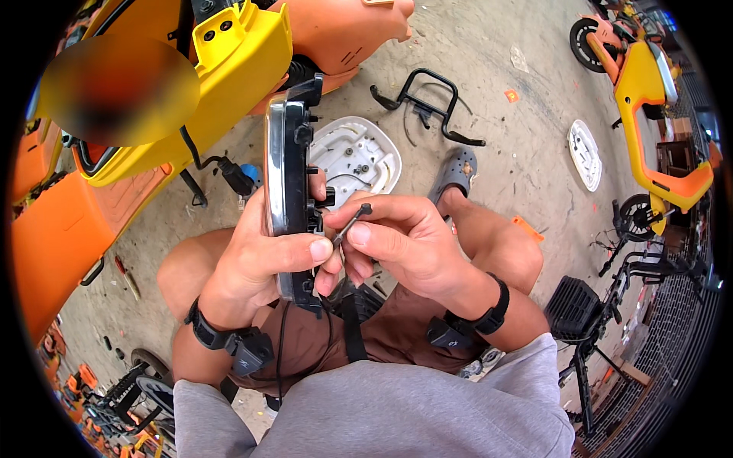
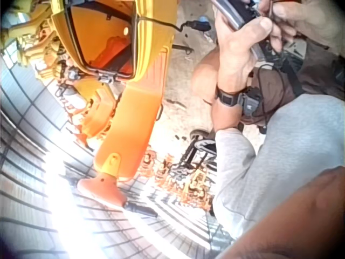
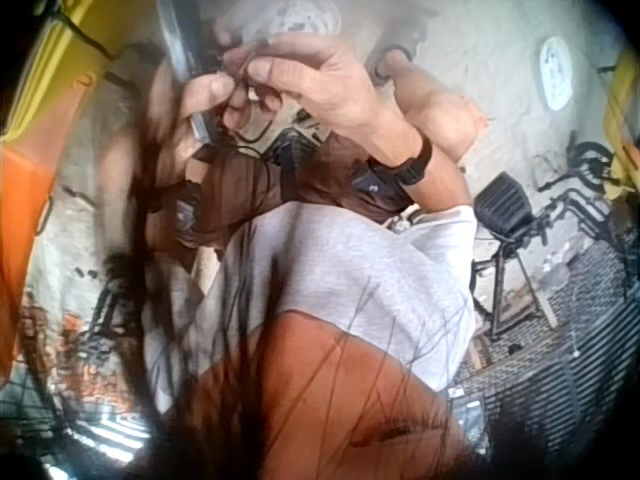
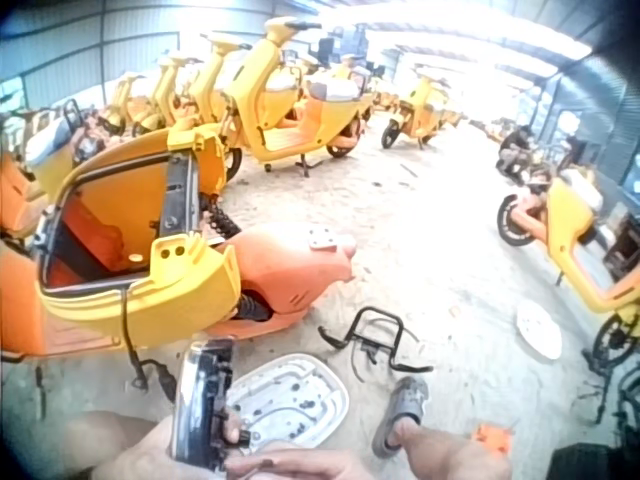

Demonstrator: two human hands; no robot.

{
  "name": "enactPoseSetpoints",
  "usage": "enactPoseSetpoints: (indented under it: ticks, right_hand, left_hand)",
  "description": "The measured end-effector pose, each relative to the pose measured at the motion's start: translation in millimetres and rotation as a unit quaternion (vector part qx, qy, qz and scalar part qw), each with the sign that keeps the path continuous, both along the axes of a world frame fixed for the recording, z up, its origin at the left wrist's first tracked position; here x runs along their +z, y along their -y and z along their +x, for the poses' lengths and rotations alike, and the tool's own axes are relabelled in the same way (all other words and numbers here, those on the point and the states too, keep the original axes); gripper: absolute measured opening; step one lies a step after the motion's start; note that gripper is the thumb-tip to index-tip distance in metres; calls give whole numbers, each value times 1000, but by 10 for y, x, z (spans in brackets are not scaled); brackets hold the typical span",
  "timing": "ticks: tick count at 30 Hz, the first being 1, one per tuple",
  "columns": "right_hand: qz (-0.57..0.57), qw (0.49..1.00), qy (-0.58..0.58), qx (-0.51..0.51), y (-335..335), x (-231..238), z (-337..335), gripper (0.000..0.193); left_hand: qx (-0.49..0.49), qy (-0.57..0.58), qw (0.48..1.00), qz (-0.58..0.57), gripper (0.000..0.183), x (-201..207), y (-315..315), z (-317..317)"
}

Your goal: The person manipulates a motorcycle turn signal assembly by hand, removing internal components and threading a wire back through the housing while sitting.

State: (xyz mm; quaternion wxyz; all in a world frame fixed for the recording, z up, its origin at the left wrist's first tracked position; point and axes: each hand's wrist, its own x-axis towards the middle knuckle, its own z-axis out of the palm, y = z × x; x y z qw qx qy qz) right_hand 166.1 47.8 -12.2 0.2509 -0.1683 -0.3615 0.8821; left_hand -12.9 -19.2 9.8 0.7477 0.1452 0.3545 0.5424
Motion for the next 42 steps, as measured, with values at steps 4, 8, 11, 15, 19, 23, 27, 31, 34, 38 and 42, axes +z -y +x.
enactPoseSetpoints:
  ticks: [4, 8, 11, 15, 19, 23, 27, 31, 34, 38, 42]
  right_hand:
    - [-44, 999, -14, 8, 22, 32, -27, 25]
    - [-59, 998, -15, 5, 29, 30, -40, 24]
    - [-84, 996, -28, 7, 33, 24, -41, 23]
    - [-89, 996, -23, 3, 35, 30, -34, 23]
    - [-98, 995, -21, -4, 42, 40, -29, 22]
    - [-100, 994, -30, -9, 50, 26, -26, 22]
    - [-100, 994, -33, -11, 53, 33, -19, 23]
    - [-96, 995, -31, -9, 50, 38, -11, 23]
    - [-98, 994, -36, -7, 52, 48, -7, 23]
    - [-105, 993, -60, -9, 55, 40, -1, 24]
    - [-115, 991, -62, -12, 63, 34, -8, 23]
  left_hand:
    - [15, -3, 1000, 20, 56, -26, -6, 10]
    - [23, -21, 999, 23, 56, -23, -8, 21]
    - [30, -43, 998, 32, 57, -33, -8, 32]
    - [41, -55, 997, 40, 57, -15, -13, 61]
    - [38, -60, 996, 49, 57, -34, -9, 69]
    - [45, -82, 994, 60, 58, -66, -5, 78]
    - [42, -104, 992, 57, 59, -32, -8, 94]
    - [36, -102, 992, 58, 59, 3, -10, 101]
    - [32, -108, 992, 62, 58, -2, -5, 95]
    - [27, -127, 990, 57, 57, 8, -13, 96]
    - [37, -122, 990, 54, 58, 27, -10, 108]
